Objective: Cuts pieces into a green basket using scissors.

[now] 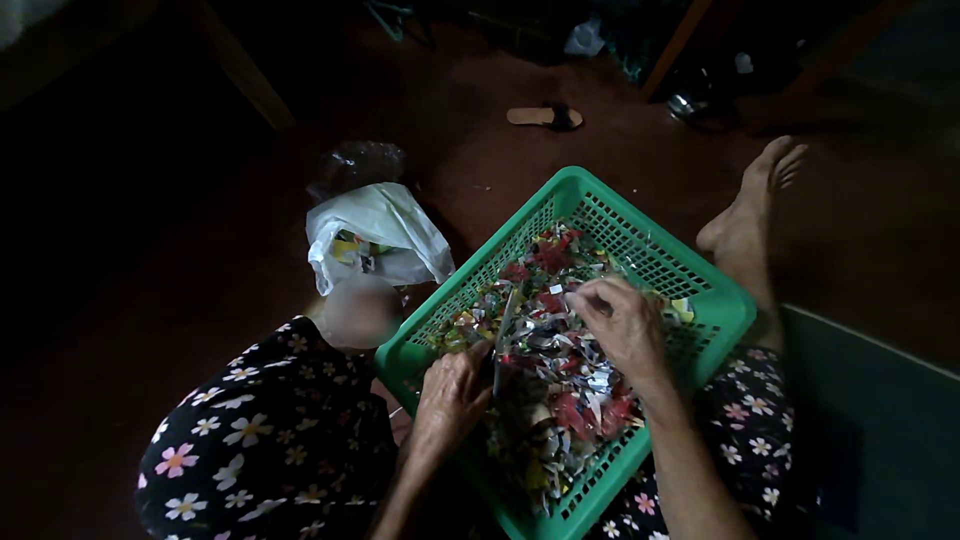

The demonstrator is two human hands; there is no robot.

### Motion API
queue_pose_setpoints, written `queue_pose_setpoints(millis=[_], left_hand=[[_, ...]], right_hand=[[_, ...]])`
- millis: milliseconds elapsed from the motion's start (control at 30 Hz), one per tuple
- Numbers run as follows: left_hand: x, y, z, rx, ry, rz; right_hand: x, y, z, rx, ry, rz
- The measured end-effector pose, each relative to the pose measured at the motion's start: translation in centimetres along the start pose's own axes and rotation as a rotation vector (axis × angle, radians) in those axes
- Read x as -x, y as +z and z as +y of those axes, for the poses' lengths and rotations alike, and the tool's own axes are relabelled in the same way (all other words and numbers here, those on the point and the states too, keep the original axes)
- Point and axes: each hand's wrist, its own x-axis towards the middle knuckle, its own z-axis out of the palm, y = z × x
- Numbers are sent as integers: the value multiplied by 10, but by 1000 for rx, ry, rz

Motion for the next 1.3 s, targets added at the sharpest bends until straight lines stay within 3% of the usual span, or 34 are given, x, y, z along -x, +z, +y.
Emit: queue_pose_setpoints(millis=[67,167,233,400,533,667,900,1300], left_hand=[[1,-3,1,-37,-27,30],[0,-3,0,-31,-29,51],[1,-3,1,-35,-33,40],[4,-3,6,-119,6,45],[3,0,6,-186,22,18],[0,8,16,-196,34,-11],[-1,28,5,-253,172,231],[-6,36,1,-168,236,256]], right_hand=[[2,4,-6,-36,-37,-139],[1,6,-20,125,69,-566],[-1,8,-18,207,107,-664],[-3,-6,-13,-108,232,-408],[-4,-9,-12,-313,272,-395],[-3,-5,-13,-335,267,-420],[-2,-6,-13,-467,304,-362],[-1,-7,-13,-335,250,-371]])
